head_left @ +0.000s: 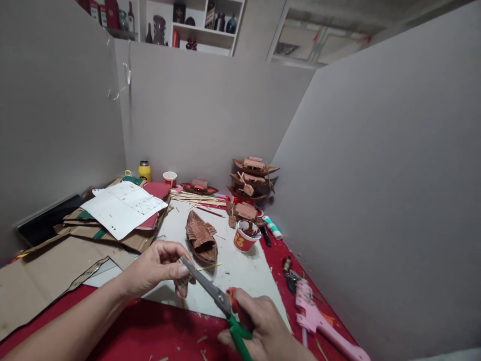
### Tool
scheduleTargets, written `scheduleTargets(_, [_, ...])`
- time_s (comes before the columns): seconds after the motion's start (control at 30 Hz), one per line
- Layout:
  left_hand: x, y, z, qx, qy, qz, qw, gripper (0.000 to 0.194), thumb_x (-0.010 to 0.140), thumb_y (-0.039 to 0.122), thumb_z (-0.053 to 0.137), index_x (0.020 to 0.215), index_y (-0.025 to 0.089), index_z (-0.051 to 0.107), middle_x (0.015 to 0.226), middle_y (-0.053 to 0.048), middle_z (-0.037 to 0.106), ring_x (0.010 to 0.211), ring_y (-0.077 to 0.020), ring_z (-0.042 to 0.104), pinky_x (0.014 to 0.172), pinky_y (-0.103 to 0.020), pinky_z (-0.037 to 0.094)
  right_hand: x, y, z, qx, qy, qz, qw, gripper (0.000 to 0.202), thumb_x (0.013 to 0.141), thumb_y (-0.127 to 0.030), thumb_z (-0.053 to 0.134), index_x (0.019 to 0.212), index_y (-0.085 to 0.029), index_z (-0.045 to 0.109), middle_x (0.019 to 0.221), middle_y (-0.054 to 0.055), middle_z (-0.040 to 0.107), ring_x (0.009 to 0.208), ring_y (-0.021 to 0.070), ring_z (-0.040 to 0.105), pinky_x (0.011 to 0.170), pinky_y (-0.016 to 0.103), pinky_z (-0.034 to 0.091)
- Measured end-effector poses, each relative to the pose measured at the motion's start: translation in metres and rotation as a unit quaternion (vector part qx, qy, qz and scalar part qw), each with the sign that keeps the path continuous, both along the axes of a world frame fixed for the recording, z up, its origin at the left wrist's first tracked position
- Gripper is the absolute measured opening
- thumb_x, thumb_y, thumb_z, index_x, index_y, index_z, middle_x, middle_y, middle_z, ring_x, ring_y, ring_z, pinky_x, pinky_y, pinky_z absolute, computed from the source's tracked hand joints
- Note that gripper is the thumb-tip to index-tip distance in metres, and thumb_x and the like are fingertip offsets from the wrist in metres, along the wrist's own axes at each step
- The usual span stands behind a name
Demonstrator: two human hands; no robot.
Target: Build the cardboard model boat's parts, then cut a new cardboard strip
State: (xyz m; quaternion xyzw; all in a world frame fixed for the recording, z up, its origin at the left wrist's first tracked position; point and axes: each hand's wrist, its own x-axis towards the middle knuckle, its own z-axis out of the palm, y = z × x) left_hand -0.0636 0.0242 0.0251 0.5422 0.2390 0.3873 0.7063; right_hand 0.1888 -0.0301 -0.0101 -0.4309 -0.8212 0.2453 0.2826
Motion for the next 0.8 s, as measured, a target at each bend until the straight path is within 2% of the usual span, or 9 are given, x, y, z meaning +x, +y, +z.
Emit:
scheduleTargets(0.2, [-0.002,0.007,0.001,0.037,0.049,0.067,0.996,0.028,0.068,0.033,0.08,0.083,0.012,0.068,0.063,0.001,0.057,0.05,-0.0077,0.05,0.047,-0.02,0.048,0.009,0.008,-0.006,0.011,0.069,-0.009,0.998,0.031,0.082,-0.048,0.055,0.073,-0.023,0.039,0.057,-0.008,0.029,0.051,0.0103,0.027,0.047,0.022,0.028])
scheduleTargets(0.3, [-0.001,0.007,0.002,0.032,0.033,0.097,0.994,0.035,0.065,0.031,0.082,0.089,0.016,0.062,0.064,0.003,0.057,0.05,-0.0068,0.047,0.045,-0.019,0.046,0.011,0.012,-0.009,-0.005,0.059,-0.027,0.998,0.027,0.083,-0.044,0.053,0.075,-0.021,0.042,0.06,-0.007,0.036,0.054,0.0104,0.033,0.05,0.022,0.032])
scheduleTargets(0.43, [0.001,0.007,0.001,0.043,0.028,0.111,0.992,0.032,0.071,0.034,0.077,0.089,0.016,0.057,0.066,0.002,0.06,0.047,-0.0062,0.048,0.044,-0.019,0.045,0.009,0.009,-0.008,-0.013,0.014,-0.024,1.0,0.023,0.083,-0.042,0.054,0.078,-0.021,0.045,0.063,-0.005,0.045,0.058,0.0118,0.04,0.055,0.023,0.036])
scheduleTargets(0.63, [0.0,0.008,-0.003,0.022,0.014,0.118,0.993,0.029,0.079,0.036,0.071,0.094,0.014,0.061,0.069,-0.001,0.061,0.049,-0.0072,0.05,0.044,-0.02,0.046,0.007,0.004,-0.006,0.004,-0.017,-0.034,0.999,0.031,0.082,-0.05,0.055,0.092,-0.021,0.053,0.061,-0.002,0.054,0.056,0.0143,0.045,0.055,0.024,0.038])
scheduleTargets(0.8, [0.004,0.006,-0.002,0.023,-0.003,0.127,0.992,0.027,0.077,0.034,0.074,0.09,0.014,0.061,0.064,-0.001,0.063,0.052,-0.0105,0.058,0.05,-0.022,0.05,0.003,0.004,-0.003,0.0,-0.046,-0.017,0.999,0.026,0.082,-0.042,0.052,0.096,-0.021,0.049,0.058,-0.002,0.055,0.051,0.0161,0.046,0.051,0.026,0.034])
